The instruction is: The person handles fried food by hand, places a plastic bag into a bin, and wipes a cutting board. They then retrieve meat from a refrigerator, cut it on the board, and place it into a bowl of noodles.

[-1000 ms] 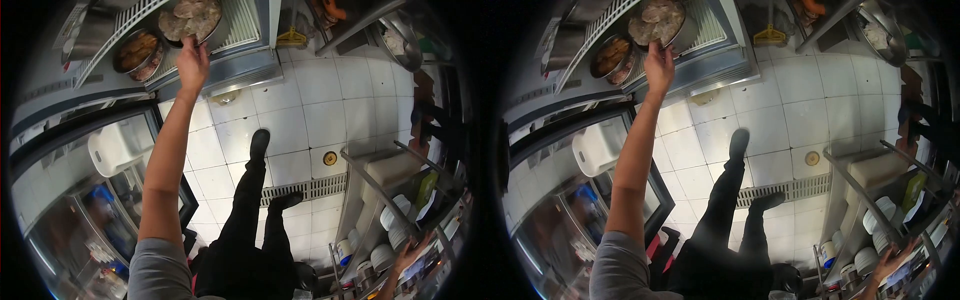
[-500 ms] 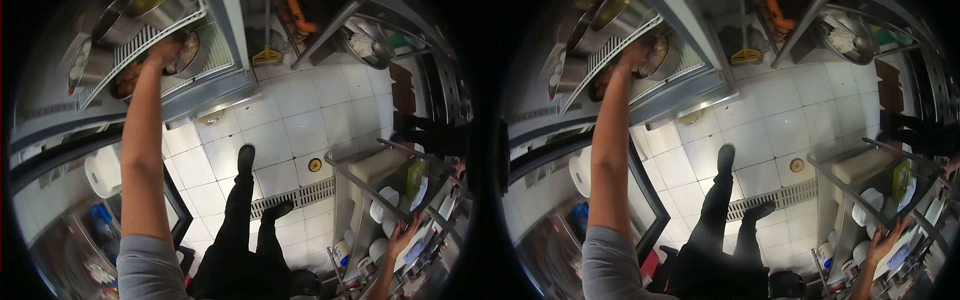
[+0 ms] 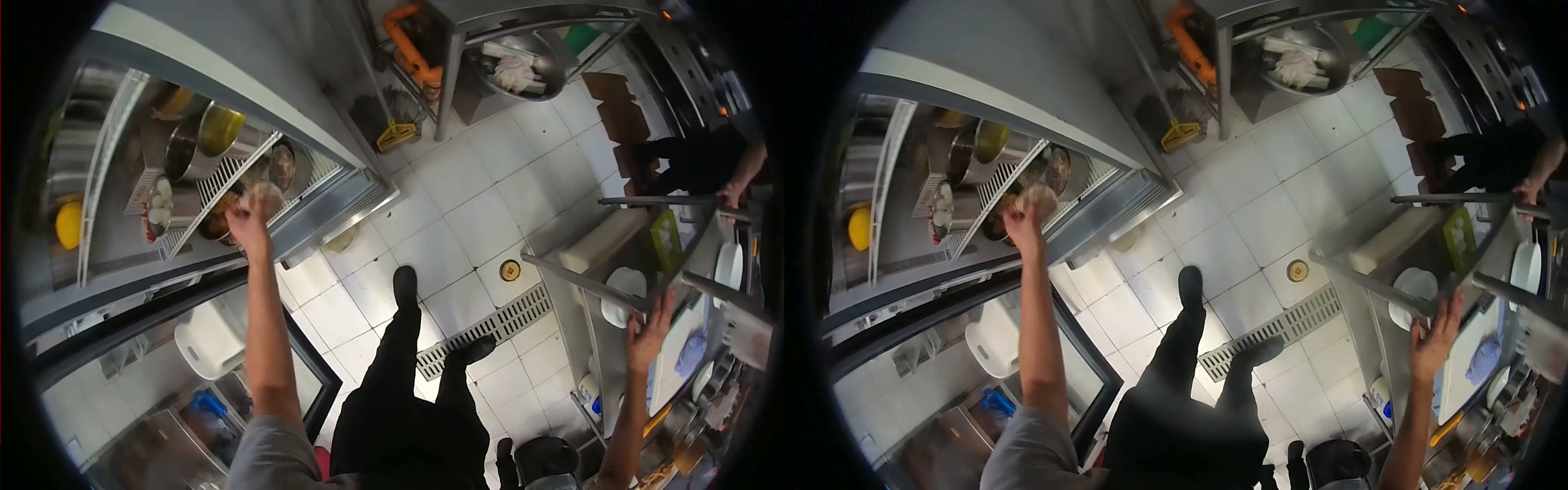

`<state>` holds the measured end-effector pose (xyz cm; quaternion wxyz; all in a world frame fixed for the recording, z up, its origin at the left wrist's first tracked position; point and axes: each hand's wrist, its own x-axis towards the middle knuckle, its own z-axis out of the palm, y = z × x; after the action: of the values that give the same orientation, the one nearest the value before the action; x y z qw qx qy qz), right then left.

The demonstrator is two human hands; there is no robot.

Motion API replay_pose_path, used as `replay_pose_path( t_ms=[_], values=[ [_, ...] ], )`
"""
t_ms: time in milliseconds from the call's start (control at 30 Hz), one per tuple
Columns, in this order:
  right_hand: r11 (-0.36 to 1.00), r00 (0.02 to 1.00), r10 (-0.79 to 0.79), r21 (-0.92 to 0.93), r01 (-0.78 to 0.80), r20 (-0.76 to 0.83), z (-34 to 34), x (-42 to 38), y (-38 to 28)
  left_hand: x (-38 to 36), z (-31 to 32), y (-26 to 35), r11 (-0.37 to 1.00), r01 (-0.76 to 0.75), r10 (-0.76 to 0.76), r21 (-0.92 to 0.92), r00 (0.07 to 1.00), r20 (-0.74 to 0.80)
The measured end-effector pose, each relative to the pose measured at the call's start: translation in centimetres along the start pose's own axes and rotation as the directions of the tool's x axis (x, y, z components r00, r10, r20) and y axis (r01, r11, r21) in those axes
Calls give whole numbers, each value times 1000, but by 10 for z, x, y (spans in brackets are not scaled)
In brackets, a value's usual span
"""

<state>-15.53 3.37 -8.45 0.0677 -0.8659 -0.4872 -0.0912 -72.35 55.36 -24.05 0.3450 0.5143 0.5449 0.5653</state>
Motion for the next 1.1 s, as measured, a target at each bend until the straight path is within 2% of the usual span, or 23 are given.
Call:
replay_pose_path(
  t_ms=[67,133,200,233,267,300,333,367,433,467,500,533,600,667,733,800,867,900,967,1067,1100],
  values=[
    [998,1000,-10,-64,11,19,-2,2,0,-55,-11,18,951,283,-275,-128,958,77],
    [998,999,-42,43,43,-21,2,0,9,-110,-4,54,763,537,-428,-360,837,342],
    [980,991,-122,151,130,-63,-1,1,9,-169,6,76,623,705,-530,-338,699,481],
    [981,993,-109,155,114,-44,-3,-4,10,-198,20,96,602,741,-495,-298,639,589],
    [897,998,61,437,-64,21,-12,-15,-2,-234,38,118,573,785,-449,-237,542,710],
    [704,970,230,673,-226,85,-20,-25,-13,-270,52,136,547,820,-427,-166,444,787],
    [927,987,146,358,-110,-74,-29,-42,-18,-302,68,153,530,843,-398,-91,342,851],
    [938,982,151,329,-108,-110,-45,-64,-30,-338,81,172,517,855,-375,27,199,906],
    [807,950,288,564,-172,-122,-66,-130,-49,-403,96,223,534,800,-398,275,-49,916],
    [732,940,322,659,-173,-111,-82,-162,-56,-434,100,248,555,735,-434,388,-142,890],
    [700,900,424,668,-253,-104,-86,-199,-57,-459,107,267,644,596,-463,480,-196,865],
    [664,853,512,679,-314,-106,-83,-233,-44,-485,115,289,769,445,-409,460,-212,888],
    [624,733,668,635,-456,-130,-72,-297,-2,-519,139,313,864,380,-227,330,-291,929],
    [450,511,855,613,-650,-85,-110,-326,49,-546,171,352,953,234,-106,193,-340,934],
    [455,421,884,591,-666,-206,-142,-333,99,-567,216,386,981,184,26,55,-413,910],
    [477,429,871,612,-630,-238,-149,-321,132,-578,272,408,998,49,43,-24,-418,907],
    [533,491,830,635,-559,-264,-149,-297,148,-584,311,435,989,146,28,23,-338,941],
    [561,538,800,646,-517,-265,-145,-276,151,-584,320,445,990,137,27,20,-335,942],
    [566,637,759,624,-538,-139,-137,-235,156,-587,337,466,888,422,-92,183,-227,970],
    [584,669,743,506,-634,-19,-115,-168,168,-581,378,443,918,346,-116,195,-237,965],
    [654,681,725,418,-631,-104,-108,-149,172,-576,389,441,967,164,-143,194,-281,949]
  ],
)
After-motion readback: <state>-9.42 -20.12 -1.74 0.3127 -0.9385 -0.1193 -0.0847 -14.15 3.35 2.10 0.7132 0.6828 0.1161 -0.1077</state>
